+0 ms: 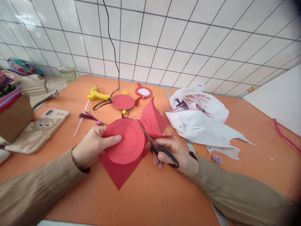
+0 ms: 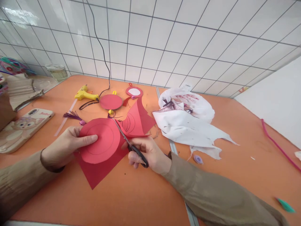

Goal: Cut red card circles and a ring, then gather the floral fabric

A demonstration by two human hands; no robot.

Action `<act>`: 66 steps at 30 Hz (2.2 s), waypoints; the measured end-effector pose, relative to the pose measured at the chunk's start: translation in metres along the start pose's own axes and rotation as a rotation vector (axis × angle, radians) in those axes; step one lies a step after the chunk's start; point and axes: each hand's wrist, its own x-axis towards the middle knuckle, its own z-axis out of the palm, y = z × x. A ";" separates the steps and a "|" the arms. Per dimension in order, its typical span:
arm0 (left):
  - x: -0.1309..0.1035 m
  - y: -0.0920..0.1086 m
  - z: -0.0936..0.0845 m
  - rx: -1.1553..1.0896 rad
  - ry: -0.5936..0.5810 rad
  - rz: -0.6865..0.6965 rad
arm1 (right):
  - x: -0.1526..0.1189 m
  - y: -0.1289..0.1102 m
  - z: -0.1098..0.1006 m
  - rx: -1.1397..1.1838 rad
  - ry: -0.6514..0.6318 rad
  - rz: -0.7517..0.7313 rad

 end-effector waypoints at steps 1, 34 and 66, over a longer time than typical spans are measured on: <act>0.000 0.000 0.000 -0.002 0.000 -0.004 | 0.000 0.000 0.000 -0.004 0.003 0.001; 0.000 0.001 -0.003 -0.022 0.010 -0.029 | 0.002 0.005 -0.001 0.024 0.018 0.013; 0.000 0.002 -0.003 -0.108 -0.037 -0.031 | -0.001 -0.003 0.001 -0.008 0.024 0.059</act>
